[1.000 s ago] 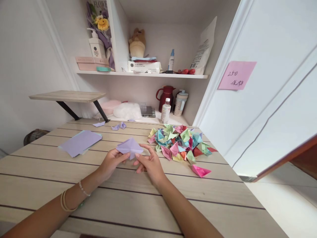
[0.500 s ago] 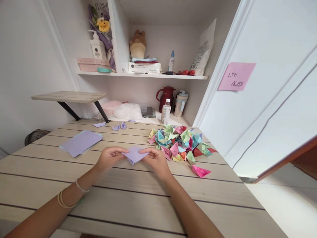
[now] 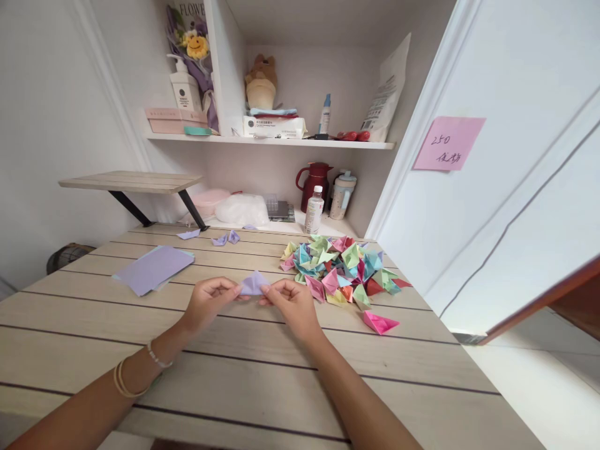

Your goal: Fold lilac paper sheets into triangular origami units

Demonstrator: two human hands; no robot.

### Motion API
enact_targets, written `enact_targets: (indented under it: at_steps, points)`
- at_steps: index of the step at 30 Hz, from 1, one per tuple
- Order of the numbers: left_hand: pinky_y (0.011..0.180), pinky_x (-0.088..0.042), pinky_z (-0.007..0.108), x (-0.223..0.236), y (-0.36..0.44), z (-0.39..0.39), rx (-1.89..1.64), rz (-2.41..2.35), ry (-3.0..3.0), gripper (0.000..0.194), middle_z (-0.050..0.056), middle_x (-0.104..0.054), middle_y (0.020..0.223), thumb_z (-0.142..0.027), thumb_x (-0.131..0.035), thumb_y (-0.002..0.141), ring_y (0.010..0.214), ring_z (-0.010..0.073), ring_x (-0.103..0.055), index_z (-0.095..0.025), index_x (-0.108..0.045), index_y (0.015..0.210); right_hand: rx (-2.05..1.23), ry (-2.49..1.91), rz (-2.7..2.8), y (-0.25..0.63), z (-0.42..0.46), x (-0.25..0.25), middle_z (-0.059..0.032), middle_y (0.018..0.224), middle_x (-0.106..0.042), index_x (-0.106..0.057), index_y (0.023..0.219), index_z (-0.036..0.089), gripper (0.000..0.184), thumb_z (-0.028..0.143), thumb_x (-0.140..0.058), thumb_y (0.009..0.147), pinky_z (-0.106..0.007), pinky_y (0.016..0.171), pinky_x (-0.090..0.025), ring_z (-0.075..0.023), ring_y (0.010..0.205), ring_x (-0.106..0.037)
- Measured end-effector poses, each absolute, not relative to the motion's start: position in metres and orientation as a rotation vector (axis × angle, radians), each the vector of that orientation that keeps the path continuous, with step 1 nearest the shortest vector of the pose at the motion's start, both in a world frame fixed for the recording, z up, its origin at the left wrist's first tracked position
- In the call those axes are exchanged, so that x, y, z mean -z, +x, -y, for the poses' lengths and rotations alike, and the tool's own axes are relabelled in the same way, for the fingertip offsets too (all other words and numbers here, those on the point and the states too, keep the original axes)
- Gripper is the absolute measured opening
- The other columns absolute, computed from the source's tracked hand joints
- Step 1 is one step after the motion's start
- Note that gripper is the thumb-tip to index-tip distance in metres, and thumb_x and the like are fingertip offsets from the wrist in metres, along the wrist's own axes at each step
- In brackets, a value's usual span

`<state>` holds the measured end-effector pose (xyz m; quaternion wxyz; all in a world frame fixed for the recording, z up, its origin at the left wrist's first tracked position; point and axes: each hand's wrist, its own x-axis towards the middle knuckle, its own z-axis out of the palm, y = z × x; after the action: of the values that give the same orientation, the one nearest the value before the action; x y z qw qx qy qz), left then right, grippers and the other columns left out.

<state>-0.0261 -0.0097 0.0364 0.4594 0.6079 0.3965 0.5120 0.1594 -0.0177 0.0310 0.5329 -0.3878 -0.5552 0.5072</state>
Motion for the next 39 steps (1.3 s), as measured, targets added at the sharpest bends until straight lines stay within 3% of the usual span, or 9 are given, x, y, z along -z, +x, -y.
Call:
enact_targets:
  at_steps: [3,8,14,21,25,30,36,39]
  points:
    - [0.06,-0.049,0.026,-0.035,-0.024,0.011,-1.247,-1.015,1.49,0.016,0.003,-0.068,0.06,-0.029,-0.065,0.068,0.061,0.0186,-0.065,-0.016,-0.061,0.059,-1.246,-0.929,1.278,0.155,0.018,-0.027,-0.0024,0.061,-0.064,-0.057,0.069,0.019,0.031,0.048,-0.067,0.063,-0.033,0.06,-0.05,-0.0203,0.059,-0.063]
    - [0.059,-0.049,0.025,-0.032,-0.023,0.009,-1.152,-1.031,1.486,0.019,0.003,-0.067,0.058,-0.029,-0.064,0.068,0.061,0.0178,-0.064,-0.015,-0.061,0.057,-1.224,-0.934,1.389,0.154,0.018,-0.024,-0.0039,0.074,-0.065,-0.062,0.073,0.018,0.028,0.043,-0.069,0.062,-0.029,0.066,-0.046,-0.019,0.071,-0.06]
    - [0.063,-0.052,0.029,-0.028,-0.021,0.009,-1.04,-0.956,1.45,0.017,0.006,-0.069,0.066,-0.03,-0.064,0.069,0.064,0.0186,-0.066,-0.013,-0.064,0.072,-1.189,-1.014,1.302,0.156,0.015,-0.016,0.0002,0.062,-0.06,-0.058,0.061,0.018,0.023,0.037,-0.071,0.062,-0.026,0.059,-0.041,-0.0142,0.06,-0.053]
    - [0.073,-0.053,0.034,-0.03,-0.022,0.011,-1.121,-0.887,1.41,0.034,0.01,-0.07,0.083,-0.022,-0.074,0.057,0.076,0.0215,-0.066,-0.012,-0.061,0.087,-1.218,-0.967,1.186,0.158,0.014,-0.016,-0.003,0.072,-0.063,-0.064,0.069,0.017,0.023,0.039,-0.07,0.063,-0.03,0.065,-0.043,-0.018,0.069,-0.056]
    - [0.072,-0.053,0.033,-0.03,-0.023,0.01,-1.155,-0.848,1.437,0.024,0.009,-0.071,0.078,-0.023,-0.072,0.061,0.074,0.0212,-0.067,-0.012,-0.062,0.08,-1.216,-0.926,1.324,0.158,0.015,-0.022,-0.0025,0.073,-0.064,-0.066,0.071,0.017,0.024,0.036,-0.072,0.059,-0.029,0.065,-0.043,-0.0177,0.07,-0.056]
    - [0.067,-0.053,0.028,-0.027,-0.028,0.005,-1.203,-0.875,1.477,0.013,0.006,-0.07,0.071,-0.023,-0.069,0.064,0.068,0.0183,-0.067,-0.013,-0.064,0.071,-1.109,-0.915,1.452,0.16,0.015,-0.026,0.0007,0.062,-0.06,-0.065,0.059,0.018,0.018,0.033,-0.073,0.056,-0.025,0.058,-0.039,-0.0145,0.063,-0.052]
    - [0.066,-0.053,0.028,-0.031,-0.024,0.007,-1.197,-0.903,1.384,0.013,0.005,-0.07,0.067,-0.023,-0.069,0.065,0.067,0.0186,-0.067,-0.012,-0.061,0.066,-1.125,-0.993,1.337,0.156,0.018,-0.025,-0.0006,0.06,-0.061,-0.064,0.061,0.016,0.023,0.038,-0.071,0.059,-0.025,0.055,-0.039,-0.0147,0.059,-0.054]
    - [0.065,-0.053,0.029,-0.032,-0.022,0.009,-1.201,-0.877,1.323,0.016,0.002,-0.068,0.064,-0.022,-0.068,0.066,0.064,0.0179,-0.066,-0.014,-0.057,0.073,-1.164,-0.986,1.279,0.154,0.02,-0.024,-0.0029,0.063,-0.064,-0.061,0.063,0.015,0.027,0.04,-0.07,0.06,-0.026,0.058,-0.042,-0.0167,0.061,-0.057]
